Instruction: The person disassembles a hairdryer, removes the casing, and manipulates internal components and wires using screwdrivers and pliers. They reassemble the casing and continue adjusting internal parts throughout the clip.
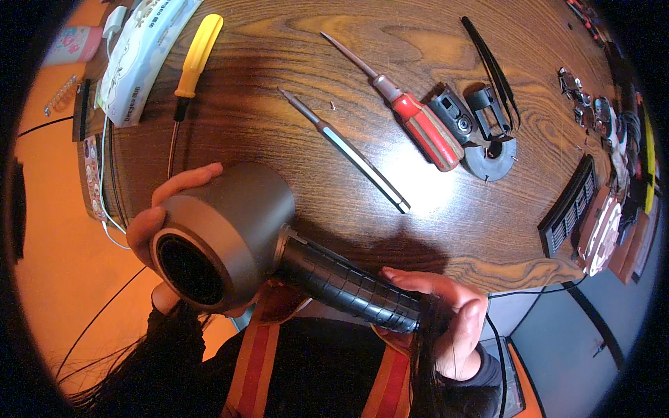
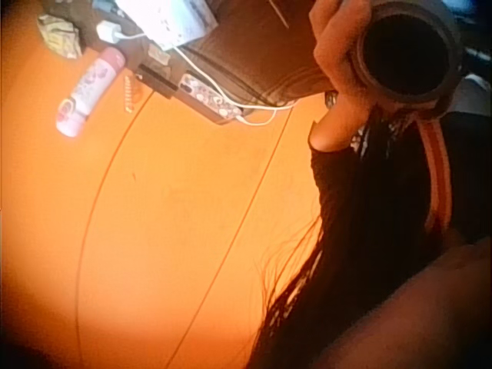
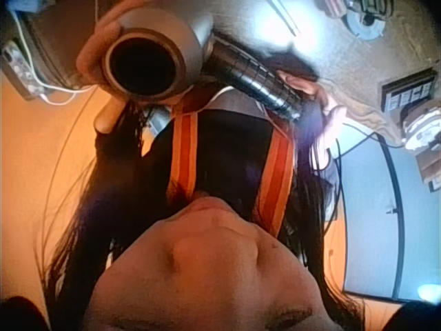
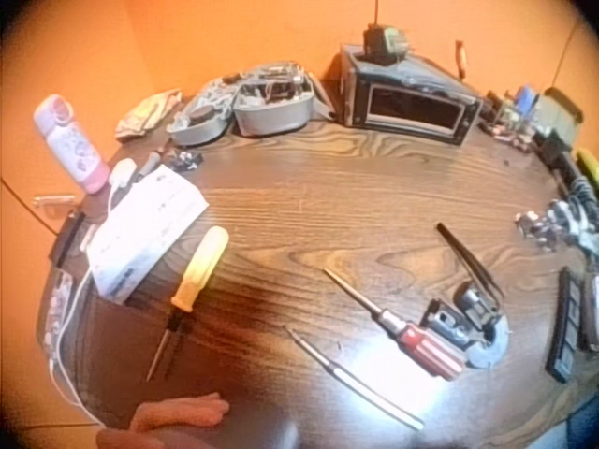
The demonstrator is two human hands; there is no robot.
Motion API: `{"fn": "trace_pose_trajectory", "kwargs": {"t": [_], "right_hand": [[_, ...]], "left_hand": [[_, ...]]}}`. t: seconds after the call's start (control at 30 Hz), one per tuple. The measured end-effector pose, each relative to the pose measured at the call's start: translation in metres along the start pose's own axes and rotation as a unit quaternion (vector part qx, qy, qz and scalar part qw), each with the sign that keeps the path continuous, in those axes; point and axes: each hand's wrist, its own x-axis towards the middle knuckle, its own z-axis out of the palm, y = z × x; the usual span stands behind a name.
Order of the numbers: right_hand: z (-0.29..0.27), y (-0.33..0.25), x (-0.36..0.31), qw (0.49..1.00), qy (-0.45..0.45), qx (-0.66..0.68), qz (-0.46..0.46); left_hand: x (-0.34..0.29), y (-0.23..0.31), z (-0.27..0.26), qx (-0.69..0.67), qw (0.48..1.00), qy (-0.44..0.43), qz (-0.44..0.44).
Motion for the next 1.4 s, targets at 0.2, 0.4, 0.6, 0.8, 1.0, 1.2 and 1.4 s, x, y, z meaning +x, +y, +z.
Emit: {"fn": "trace_pose_trajectory", "kwargs": {"t": [0.2, 0.4, 0.6, 0.8, 1.0, 1.2, 1.4], "right_hand": [[-0.007, 0.003, 0.013, 0.999, -0.022, -0.021, 0.017], [-0.006, -0.003, 0.018, 0.996, -0.065, -0.063, 0.01], [-0.006, -0.011, 0.018, 0.987, -0.073, -0.137, 0.043], [0.0, -0.01, 0.016, 0.99, -0.049, -0.121, 0.056], [0.003, -0.012, 0.019, 0.992, -0.064, -0.102, 0.039], [0.005, -0.01, 0.021, 0.992, -0.082, -0.095, 0.025], [0.002, -0.003, 0.018, 0.992, -0.067, -0.106, 0.028]], "left_hand": [[0.001, -0.003, 0.0, 0.066, 0.997, 0.008, 0.035], [-0.001, -0.008, -0.005, 0.039, 0.998, 0.001, 0.049], [0.0, -0.019, 0.0, 0.031, 0.994, 0.033, 0.096], [0.005, -0.022, 0.001, 0.022, 0.991, 0.036, 0.128], [-0.009, -0.022, -0.007, 0.067, 0.978, 0.154, 0.12], [-0.079, 0.008, 0.043, -0.073, 0.988, 0.069, 0.117], [-0.061, 0.013, 0.09, -0.337, 0.883, 0.163, -0.283]]}}
